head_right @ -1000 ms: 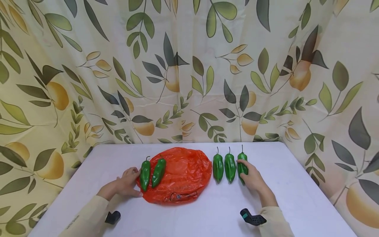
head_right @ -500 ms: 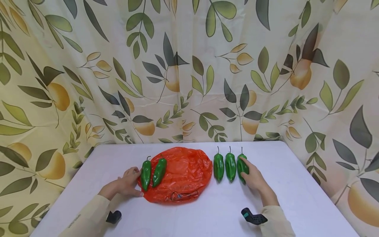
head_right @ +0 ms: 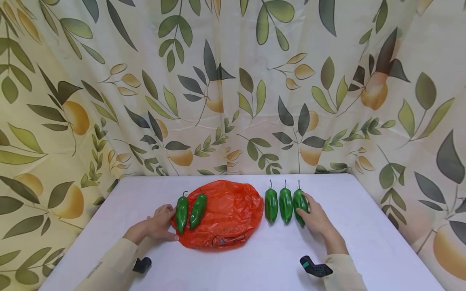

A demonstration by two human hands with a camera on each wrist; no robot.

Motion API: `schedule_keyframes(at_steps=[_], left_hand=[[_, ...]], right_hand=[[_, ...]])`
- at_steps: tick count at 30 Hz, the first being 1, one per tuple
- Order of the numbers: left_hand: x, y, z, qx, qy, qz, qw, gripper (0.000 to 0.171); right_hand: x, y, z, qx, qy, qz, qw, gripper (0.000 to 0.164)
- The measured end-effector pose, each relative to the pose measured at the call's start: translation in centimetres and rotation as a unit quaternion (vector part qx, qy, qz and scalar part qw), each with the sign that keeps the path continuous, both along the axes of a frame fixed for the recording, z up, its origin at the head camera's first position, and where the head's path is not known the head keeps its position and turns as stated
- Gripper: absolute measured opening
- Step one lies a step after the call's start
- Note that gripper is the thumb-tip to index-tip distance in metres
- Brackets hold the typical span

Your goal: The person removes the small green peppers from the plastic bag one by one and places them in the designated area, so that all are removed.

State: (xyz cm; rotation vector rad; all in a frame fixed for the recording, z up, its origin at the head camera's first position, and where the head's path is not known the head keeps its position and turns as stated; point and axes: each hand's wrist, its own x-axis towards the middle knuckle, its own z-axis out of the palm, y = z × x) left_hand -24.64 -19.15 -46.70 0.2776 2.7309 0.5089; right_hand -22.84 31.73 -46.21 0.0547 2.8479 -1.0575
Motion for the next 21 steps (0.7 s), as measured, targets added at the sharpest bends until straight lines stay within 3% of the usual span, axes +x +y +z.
schedule_keyframes(at_steps=[5,15,21], left_hand=[[0.1,0.0,0.0,-0.003,0.005,0.000,1.0000,0.104],[0.2,0.2,0.4,-0.010,0.013,-0.002,0.9999,0.107],[0.3,0.1,0.2,-0.012,0.016,-0.005,0.9998,0.107]], right_hand=[[0.0,0.1,0.2,0.006,0.003,-0.004,1.000,0.070],[0.2,-0.6,1.9,0.024,0.073,-0.016,0.997,0.066],[0.4,-2.2,2.7,0.028,0.088,-0.009,0.996,0.063]])
